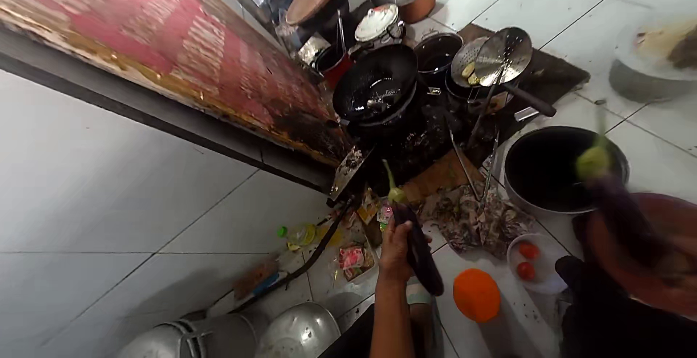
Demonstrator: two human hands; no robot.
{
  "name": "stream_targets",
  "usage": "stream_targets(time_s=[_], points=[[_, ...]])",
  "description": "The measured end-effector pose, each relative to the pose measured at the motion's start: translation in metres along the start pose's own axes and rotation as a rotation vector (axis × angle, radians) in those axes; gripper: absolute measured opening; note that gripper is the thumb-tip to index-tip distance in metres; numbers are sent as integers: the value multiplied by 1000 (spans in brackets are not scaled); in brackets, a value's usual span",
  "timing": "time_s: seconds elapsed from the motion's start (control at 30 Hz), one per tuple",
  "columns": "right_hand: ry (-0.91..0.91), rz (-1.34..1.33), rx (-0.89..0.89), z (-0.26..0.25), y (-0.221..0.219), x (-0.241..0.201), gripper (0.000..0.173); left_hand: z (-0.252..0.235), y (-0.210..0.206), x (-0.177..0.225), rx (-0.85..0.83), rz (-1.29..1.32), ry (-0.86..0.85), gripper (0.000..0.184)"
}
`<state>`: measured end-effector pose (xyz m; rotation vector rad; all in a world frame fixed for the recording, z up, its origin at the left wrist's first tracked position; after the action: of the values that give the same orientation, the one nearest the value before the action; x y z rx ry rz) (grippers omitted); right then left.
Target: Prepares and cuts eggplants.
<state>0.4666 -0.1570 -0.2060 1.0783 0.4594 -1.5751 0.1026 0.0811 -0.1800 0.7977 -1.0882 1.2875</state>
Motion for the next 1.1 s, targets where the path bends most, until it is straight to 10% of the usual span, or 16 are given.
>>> stream_targets(time_s=[0.13, 0.4, 0.57, 0.7, 0.9, 1.0, 1.1], points=[[-112, 22, -281, -58, -53, 11, 42, -31, 9, -33, -88, -661, -18, 42], [-149, 73, -522, -93, -129, -3, 32, -57, -35, -88, -79, -1020, 3, 63], [-42, -203, -602, -90, -132, 18, 37, -23, -101, -110, -345, -187, 122, 61], [116, -195, -619, -67, -120, 20, 39, -5, -133, -111, -193, 259, 240, 30], [131, -43, 186, -15, -41, 81, 28, -16, -113, -87, -221, 402, 124, 48], [-165, 203, 620, 22, 7, 155, 27, -13, -111, -75, -216, 370, 129, 52], [-515, 282, 695, 61, 31, 232, 43, -3, -119, -76, -207, 349, 122, 47]])
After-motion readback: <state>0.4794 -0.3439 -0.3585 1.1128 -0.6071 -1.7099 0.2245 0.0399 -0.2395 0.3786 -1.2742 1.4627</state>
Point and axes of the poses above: each hand's wrist, its own z-axis away from the middle knuckle, its own y-axis out of the back of the hand, x = y × z, the point moved 1 cm from there along -z, towards the middle knuckle, and after that the axes turned 7 degrees about -y, right-handed, at the moved point
